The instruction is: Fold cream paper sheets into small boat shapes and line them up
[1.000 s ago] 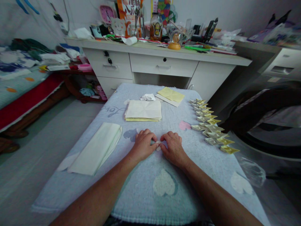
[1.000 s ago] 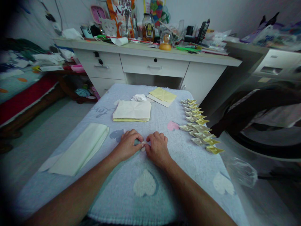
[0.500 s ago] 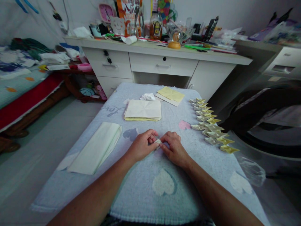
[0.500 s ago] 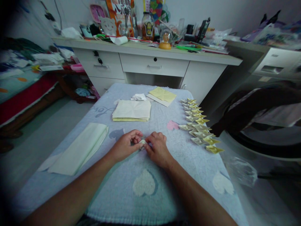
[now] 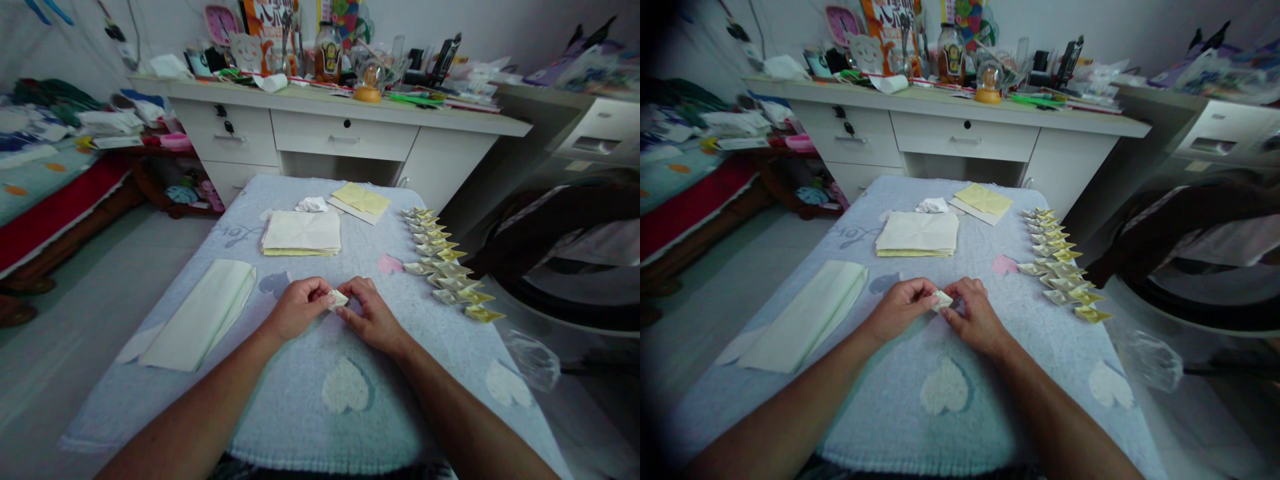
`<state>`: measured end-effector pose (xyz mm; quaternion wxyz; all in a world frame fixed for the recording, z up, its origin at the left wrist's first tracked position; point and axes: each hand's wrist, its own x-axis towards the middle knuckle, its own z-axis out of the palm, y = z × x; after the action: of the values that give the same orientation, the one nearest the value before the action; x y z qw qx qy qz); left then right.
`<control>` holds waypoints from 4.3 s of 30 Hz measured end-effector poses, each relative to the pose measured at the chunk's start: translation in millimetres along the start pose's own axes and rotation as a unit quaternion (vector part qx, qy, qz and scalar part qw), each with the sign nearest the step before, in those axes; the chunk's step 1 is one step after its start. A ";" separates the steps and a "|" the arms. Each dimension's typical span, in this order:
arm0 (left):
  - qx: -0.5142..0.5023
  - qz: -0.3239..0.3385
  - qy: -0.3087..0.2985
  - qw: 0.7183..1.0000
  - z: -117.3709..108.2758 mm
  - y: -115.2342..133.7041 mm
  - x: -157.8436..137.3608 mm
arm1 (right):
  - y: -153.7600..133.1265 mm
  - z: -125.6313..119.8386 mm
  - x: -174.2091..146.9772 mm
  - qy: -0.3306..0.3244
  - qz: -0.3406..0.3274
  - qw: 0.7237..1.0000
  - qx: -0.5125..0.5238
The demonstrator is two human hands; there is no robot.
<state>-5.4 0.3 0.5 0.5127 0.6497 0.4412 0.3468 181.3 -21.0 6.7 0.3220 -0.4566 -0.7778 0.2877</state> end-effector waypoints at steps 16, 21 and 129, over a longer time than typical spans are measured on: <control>0.056 0.015 0.038 0.998 2.3 5.5 -0.7 | 3.0 2.8 4.7 0.000 0.022 0.995 0.093; 0.041 0.015 0.033 0.999 3.6 5.2 -0.8 | 7.3 2.5 5.6 -0.002 0.019 0.993 0.117; 0.402 0.210 0.045 0.890 10.9 -10.2 -2.2 | 19.9 17.4 7.5 0.003 -0.053 0.966 -0.255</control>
<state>1.5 -4.8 -11.9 0.1025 0.8617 0.4183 0.2684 175.6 -8.7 -17.2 0.2119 -0.4821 -0.8479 0.0613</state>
